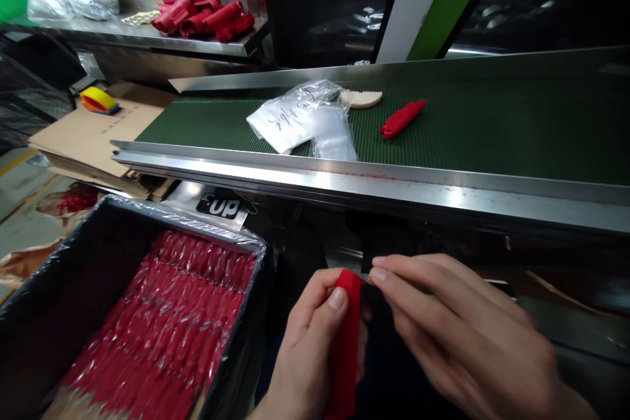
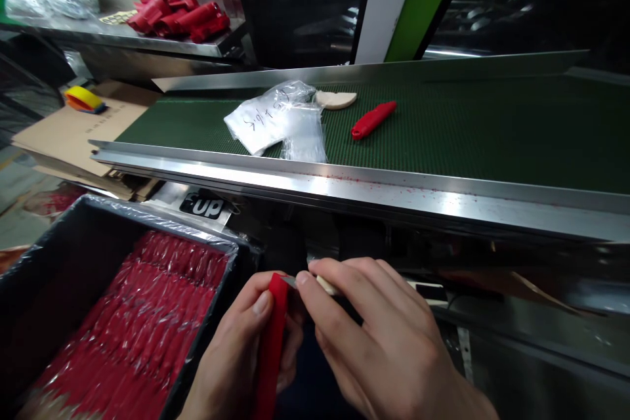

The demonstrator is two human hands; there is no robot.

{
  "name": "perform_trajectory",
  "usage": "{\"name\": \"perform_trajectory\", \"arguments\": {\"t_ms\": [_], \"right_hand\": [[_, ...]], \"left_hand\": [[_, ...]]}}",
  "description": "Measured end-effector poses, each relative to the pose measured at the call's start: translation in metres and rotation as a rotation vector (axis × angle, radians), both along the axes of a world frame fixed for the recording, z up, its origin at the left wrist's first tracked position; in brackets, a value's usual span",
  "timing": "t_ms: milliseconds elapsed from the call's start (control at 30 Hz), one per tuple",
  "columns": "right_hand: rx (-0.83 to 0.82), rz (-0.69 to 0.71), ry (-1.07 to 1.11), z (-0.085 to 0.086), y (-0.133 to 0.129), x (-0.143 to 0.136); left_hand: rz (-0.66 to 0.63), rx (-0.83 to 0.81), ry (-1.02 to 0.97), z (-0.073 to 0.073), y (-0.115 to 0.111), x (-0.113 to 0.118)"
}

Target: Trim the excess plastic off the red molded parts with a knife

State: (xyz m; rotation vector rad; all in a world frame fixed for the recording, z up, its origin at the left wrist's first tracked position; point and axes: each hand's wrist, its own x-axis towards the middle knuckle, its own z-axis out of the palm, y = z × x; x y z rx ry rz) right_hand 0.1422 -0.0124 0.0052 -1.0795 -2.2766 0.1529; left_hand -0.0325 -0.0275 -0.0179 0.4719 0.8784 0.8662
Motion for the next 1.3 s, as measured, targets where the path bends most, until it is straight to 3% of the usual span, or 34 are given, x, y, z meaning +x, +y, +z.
{"name": "perform_trajectory", "arguments": {"t_ms": [333,500,667,1000,1133,1300], "right_hand": [[-0.014,0.052,0.001,-0.001,-0.007,-0.005],[0.029,0.062,-0.042,-0.002,-0.016,-0.011],[0.087,0.011,-0.043,-0.003,-0.022,-0.017],[0.064,0.047,0.018,-0.007,-0.026,-0.018],[-0.042,0.020,0.052,-0.003,-0.021,-0.007],[-0.044,-0.017,0.083,-0.001,-0.013,-0.004]], "left_hand": [[0.039,-0.077,0.095,0.006,0.005,-0.001],[0.041,-0.021,0.077,0.007,0.012,-0.005],[0.122,0.059,0.020,0.010,0.023,-0.003],[0.177,-0.050,-0.066,0.016,0.037,-0.003],[0.104,0.015,-0.065,0.017,0.030,-0.006],[0.024,0.036,-0.041,0.016,0.019,-0.011]]}}
